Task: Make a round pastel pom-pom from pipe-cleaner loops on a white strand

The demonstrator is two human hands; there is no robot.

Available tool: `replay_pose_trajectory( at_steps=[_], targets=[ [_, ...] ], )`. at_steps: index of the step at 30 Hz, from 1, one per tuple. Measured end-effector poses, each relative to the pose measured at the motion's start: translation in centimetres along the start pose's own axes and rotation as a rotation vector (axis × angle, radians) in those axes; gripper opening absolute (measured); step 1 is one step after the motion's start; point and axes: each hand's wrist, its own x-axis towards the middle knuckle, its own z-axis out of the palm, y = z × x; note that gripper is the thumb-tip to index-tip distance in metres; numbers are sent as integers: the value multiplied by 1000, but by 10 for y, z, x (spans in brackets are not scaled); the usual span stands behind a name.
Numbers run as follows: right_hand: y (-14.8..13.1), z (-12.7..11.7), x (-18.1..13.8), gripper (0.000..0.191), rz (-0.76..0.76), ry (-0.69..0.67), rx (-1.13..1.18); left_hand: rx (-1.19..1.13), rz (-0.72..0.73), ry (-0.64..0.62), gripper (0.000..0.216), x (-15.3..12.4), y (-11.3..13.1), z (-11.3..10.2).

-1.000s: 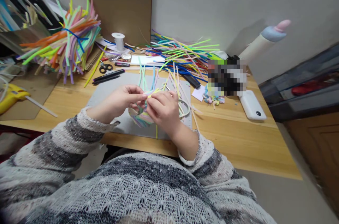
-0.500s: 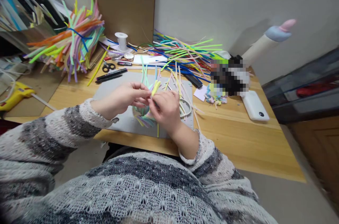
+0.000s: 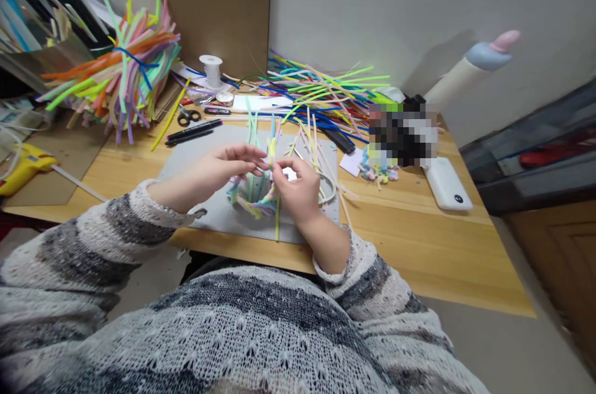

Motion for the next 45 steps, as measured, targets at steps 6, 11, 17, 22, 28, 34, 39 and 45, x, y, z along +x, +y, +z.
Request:
replay_pose_trajectory(
  at_steps=[6, 11, 17, 22, 28, 34, 39, 45],
  targets=[
    [8, 0, 13, 18, 281, 27, 347, 3, 196, 288, 17, 1, -30, -28],
    [12, 3, 17, 19, 427, 11, 573, -169, 67, 187, 34, 3, -56, -23],
    [18, 8, 19, 24, 631, 189, 787, -388, -10, 137, 53, 6, -67, -11],
    [20, 7, 21, 25, 642, 218, 800, 234, 673, 361, 89, 3, -84, -5],
    [22, 10, 20, 27, 593, 169, 763, 727, 827, 361, 116, 1, -96, 8],
    [24, 13, 17, 30, 592, 137, 858, 776, 694, 415, 117, 7, -104, 11],
    [25, 12, 15, 29, 544, 103, 745, 669, 726, 455, 98, 11, -101, 8],
    [24, 8, 14, 24, 269, 76, 508, 571, 867, 463, 86, 17, -96, -2]
  ],
)
